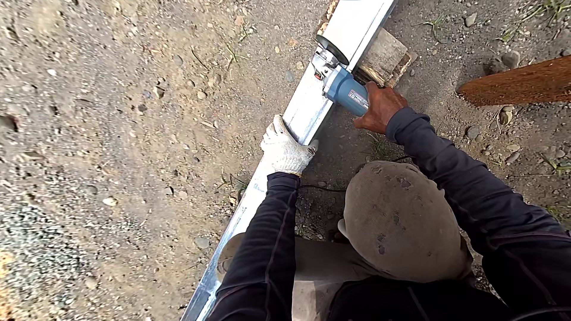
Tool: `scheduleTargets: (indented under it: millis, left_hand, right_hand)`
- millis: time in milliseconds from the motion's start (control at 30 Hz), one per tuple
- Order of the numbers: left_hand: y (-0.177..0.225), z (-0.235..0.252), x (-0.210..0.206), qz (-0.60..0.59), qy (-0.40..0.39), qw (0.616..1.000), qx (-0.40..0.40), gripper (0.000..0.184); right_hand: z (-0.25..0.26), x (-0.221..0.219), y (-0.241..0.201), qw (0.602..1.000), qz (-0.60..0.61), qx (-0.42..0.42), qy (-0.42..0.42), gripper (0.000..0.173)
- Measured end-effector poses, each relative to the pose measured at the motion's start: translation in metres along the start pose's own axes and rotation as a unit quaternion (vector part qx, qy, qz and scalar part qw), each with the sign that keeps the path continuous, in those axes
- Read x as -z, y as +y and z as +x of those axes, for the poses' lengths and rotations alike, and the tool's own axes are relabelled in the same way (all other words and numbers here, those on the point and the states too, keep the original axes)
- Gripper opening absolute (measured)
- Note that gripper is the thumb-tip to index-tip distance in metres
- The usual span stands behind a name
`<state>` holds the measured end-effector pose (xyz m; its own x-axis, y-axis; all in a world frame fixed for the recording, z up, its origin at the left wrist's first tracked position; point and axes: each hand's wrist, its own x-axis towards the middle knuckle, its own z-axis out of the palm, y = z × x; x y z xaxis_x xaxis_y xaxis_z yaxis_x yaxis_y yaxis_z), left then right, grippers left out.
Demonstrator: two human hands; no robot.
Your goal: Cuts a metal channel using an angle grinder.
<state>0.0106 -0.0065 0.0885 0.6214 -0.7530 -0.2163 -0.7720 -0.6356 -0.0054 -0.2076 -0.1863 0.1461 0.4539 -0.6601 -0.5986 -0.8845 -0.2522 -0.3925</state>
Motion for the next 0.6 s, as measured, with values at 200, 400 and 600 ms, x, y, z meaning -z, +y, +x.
scheduleTargets:
  millis: [200, 400, 600]
  left_hand:
    - [0.0006, 0.0004, 0.0008, 0.002, -0.002, 1.000, 0.000, 0.129]
    - [-0.0005, 0.0001, 0.0009, 0.004, -0.008, 1.000, -0.003, 0.128]
    - [0.0005, -0.0004, 0.0012, 0.000, -0.008, 1.000, 0.001, 0.128]
  right_hand:
    - [-0.0016, -0.0001, 0.0015, 1.000, 0.005, -0.003, 0.000, 0.089]
    - [-0.0017, -0.0002, 0.0024, 1.000, 0.001, -0.002, -0.004, 0.089]
    - [-0.0030, -0.0017, 0.0043, 1.000, 0.004, -0.001, -0.001, 0.089]
